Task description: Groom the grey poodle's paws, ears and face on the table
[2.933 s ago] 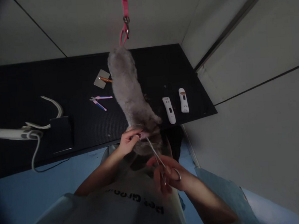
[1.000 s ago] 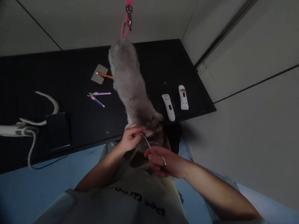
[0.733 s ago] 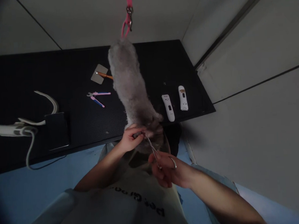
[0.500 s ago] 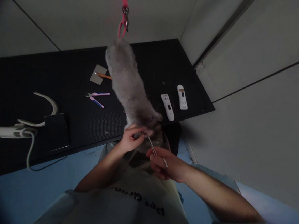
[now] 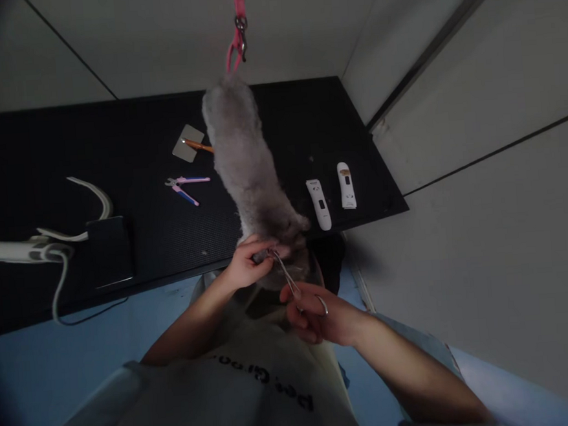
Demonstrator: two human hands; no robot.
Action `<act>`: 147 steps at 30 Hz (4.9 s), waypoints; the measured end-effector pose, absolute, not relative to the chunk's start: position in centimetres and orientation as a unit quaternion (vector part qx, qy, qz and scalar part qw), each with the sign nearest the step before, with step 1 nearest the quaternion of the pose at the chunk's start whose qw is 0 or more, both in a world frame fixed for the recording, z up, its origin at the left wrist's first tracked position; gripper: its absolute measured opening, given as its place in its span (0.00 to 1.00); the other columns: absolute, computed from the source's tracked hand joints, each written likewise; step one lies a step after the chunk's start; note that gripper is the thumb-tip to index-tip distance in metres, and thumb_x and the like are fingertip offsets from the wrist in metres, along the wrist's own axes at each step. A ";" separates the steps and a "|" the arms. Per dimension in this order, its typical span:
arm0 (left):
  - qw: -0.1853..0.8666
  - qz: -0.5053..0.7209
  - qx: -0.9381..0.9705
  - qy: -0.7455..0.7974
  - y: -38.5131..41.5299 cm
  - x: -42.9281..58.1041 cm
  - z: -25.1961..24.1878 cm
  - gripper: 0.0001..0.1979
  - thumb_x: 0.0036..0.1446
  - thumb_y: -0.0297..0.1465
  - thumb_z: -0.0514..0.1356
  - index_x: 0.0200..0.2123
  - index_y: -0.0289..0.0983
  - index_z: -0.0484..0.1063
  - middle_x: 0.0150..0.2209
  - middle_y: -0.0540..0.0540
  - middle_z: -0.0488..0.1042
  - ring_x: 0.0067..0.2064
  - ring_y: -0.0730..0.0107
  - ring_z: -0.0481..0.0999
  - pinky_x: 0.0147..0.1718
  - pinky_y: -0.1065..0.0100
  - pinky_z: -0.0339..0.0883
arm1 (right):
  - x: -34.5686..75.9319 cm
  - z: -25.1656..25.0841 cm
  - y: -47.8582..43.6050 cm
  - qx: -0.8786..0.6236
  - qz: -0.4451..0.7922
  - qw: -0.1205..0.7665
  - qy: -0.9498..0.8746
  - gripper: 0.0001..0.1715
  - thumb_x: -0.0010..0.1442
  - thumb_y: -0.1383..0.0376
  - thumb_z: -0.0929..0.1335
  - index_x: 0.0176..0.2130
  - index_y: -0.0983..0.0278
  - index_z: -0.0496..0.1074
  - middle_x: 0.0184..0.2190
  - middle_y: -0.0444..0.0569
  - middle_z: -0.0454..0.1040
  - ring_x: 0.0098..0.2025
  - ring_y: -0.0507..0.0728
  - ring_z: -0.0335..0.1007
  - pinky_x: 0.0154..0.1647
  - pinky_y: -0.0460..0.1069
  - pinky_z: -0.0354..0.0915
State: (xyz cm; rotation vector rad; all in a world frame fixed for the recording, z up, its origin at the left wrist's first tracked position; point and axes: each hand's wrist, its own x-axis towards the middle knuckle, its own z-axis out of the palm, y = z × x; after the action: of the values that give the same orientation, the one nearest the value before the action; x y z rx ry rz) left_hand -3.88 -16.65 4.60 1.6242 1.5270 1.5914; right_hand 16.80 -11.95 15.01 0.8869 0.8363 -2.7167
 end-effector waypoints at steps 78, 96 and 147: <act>0.011 0.624 0.290 0.725 -20.5 -10.7 7.7 0.08 0.59 0.32 0.59 0.40 0.37 0.75 0.44 0.43 0.77 0.50 0.65 0.76 0.54 0.60 0.67 | 4.7 4.9 -13.3 0.299 -0.300 -0.117 0.898 0.20 0.62 0.66 0.67 0.52 0.51 0.77 0.69 0.52 0.56 0.44 0.59 0.79 0.47 0.54 0.73; 0.072 0.450 0.447 0.770 -20.1 -5.8 1.8 0.15 0.56 0.36 0.65 0.45 0.38 0.76 0.59 0.37 0.63 0.61 0.53 0.67 0.58 0.55 0.65 | 10.1 4.1 -16.2 0.511 -0.780 -0.143 0.332 0.22 0.61 0.48 0.63 0.46 0.60 0.69 0.45 0.55 0.78 0.42 0.60 0.77 0.40 0.54 0.70; 0.047 0.420 0.440 0.792 -19.7 -4.7 1.9 0.17 0.53 0.36 0.66 0.47 0.41 0.77 0.56 0.39 0.67 0.57 0.52 0.68 0.56 0.49 0.64 | 13.5 10.1 -16.7 0.410 -0.485 0.005 0.773 0.36 0.55 0.65 0.67 0.62 0.59 0.64 0.41 0.48 0.80 0.32 0.55 0.74 0.37 0.51 0.68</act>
State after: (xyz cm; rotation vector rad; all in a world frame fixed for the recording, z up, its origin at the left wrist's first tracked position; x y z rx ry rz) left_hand -4.73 -19.67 1.90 1.3435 2.4180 1.2814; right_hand 13.51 -16.71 10.05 1.2834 2.4208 -1.5181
